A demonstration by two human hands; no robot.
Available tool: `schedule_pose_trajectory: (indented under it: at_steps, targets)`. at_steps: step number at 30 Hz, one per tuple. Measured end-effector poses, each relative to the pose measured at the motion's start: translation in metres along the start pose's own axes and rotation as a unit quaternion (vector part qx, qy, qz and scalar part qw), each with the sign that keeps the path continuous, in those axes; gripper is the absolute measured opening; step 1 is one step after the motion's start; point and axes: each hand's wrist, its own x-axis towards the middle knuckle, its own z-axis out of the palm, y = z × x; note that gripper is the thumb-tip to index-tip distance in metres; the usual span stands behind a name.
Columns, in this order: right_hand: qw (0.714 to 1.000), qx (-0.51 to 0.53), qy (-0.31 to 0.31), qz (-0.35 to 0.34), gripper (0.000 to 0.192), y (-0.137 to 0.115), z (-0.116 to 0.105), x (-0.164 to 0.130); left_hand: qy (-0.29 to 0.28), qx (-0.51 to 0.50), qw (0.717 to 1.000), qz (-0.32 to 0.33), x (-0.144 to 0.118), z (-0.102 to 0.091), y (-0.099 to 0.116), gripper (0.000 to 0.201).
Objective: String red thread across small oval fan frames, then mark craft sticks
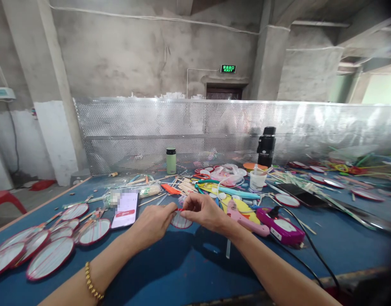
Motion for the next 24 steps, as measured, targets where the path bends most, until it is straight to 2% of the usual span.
schedule_pose_trajectory:
  at_steps: [19,24]
  targets:
    - [1.000,0.014,-0.006,-0.006,0.013,-0.0027,0.0012,-0.0001,0.001,-0.027,1.000,0.005,0.0005,0.0006,-0.0004,0.025]
    - [1.000,-0.002,0.011,-0.018,0.018,0.0013,-0.0007,0.0016,0.000,-0.041,0.999,-0.007,0.0006,0.0023,-0.0028,0.024]
